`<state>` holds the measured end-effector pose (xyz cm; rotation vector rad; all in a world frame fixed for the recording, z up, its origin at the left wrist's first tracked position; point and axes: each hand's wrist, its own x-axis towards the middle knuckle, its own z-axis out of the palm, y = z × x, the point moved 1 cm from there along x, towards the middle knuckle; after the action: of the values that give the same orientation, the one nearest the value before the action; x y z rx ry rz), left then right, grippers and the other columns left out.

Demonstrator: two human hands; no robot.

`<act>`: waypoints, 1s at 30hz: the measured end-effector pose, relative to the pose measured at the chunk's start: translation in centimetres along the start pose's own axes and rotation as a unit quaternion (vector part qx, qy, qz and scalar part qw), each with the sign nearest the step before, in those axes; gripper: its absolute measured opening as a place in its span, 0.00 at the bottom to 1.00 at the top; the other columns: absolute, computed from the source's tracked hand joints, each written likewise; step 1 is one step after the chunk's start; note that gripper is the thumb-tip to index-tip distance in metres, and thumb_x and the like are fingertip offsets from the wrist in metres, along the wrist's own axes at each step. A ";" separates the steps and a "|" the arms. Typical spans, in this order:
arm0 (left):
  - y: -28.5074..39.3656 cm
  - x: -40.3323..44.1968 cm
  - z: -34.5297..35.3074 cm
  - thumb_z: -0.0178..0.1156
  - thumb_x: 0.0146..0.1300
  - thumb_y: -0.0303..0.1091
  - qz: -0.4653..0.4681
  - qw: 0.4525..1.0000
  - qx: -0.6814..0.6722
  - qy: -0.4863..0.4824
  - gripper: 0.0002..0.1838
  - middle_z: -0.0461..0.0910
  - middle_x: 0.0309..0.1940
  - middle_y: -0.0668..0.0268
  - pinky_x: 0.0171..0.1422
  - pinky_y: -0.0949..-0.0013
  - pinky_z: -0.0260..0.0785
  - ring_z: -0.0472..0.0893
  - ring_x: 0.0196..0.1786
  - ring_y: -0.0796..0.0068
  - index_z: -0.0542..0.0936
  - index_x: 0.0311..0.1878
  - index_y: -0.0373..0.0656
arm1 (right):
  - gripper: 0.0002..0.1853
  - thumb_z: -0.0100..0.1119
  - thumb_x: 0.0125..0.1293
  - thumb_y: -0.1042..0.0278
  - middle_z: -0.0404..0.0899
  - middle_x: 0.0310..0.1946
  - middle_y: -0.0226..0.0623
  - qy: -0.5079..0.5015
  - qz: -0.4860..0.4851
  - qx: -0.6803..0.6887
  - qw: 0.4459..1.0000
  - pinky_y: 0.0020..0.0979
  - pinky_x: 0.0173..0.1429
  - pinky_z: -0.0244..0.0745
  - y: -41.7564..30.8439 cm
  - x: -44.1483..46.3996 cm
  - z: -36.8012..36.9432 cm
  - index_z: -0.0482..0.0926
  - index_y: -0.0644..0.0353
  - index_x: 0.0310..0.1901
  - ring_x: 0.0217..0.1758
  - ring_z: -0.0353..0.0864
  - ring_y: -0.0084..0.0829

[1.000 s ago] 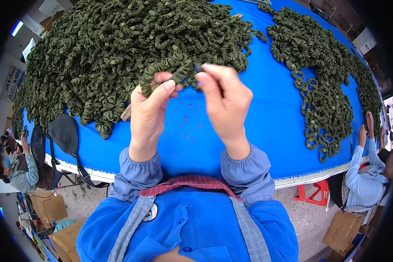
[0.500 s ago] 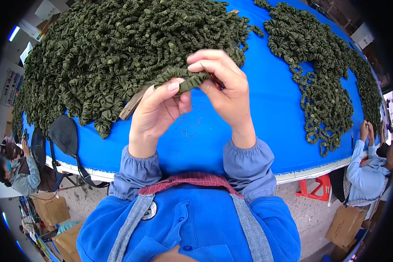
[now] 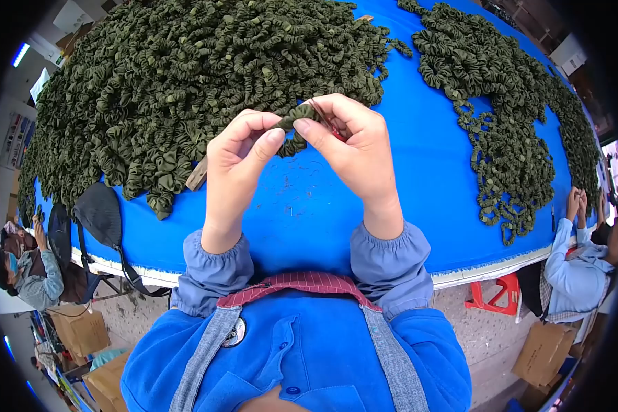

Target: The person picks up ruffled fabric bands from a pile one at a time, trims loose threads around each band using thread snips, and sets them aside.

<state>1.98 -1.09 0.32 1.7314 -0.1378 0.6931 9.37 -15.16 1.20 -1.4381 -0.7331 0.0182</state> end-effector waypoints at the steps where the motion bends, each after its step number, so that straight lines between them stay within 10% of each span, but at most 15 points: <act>1: 0.1 -0.1 -0.1 0.61 0.60 0.25 -0.048 0.997 -0.058 -0.009 0.08 0.77 0.34 0.67 0.42 0.80 0.66 0.74 0.38 0.80 0.78 0.42 0.36 | 0.06 0.62 0.57 0.78 0.73 0.23 0.24 0.007 0.018 0.024 1.000 0.15 0.26 0.57 -0.1 0.0 0.2 0.79 0.64 0.37 0.23 0.62 0.13; 4: 0.3 -0.4 -0.4 0.60 0.60 0.24 -0.189 0.954 -0.230 -0.031 0.07 0.77 0.35 0.68 0.42 0.79 0.66 0.73 0.38 0.82 0.78 0.42 0.36 | 0.03 0.61 0.60 0.75 0.71 0.22 0.22 0.028 0.073 0.093 0.993 0.15 0.26 0.55 -0.2 -0.1 0.7 0.79 0.63 0.35 0.23 0.60 0.12; 25: 0.8 0.2 -0.1 0.59 0.59 0.22 -0.125 0.928 -0.352 0.012 0.09 0.79 0.46 0.62 0.52 0.78 0.67 0.75 0.45 0.79 0.79 0.44 0.36 | 0.09 0.56 0.66 0.66 0.67 0.19 0.23 -0.037 0.084 0.035 0.995 0.19 0.24 0.53 0.2 -0.3 2.1 0.79 0.63 0.34 0.21 0.59 0.16; 30: 0.5 0.0 -0.5 0.59 0.60 0.22 -0.111 0.943 -0.310 0.057 0.10 0.79 0.45 0.62 0.53 0.78 0.67 0.75 0.45 0.78 0.79 0.45 0.36 | 0.10 0.59 0.62 0.69 0.70 0.21 0.29 0.004 -0.158 -0.094 0.983 0.21 0.24 0.57 0.2 0.1 1.7 0.79 0.66 0.42 0.20 0.62 0.21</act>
<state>1.55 -0.75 0.76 1.0786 -0.0674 0.5079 8.74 -13.56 0.96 -1.4832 -0.9699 -0.3084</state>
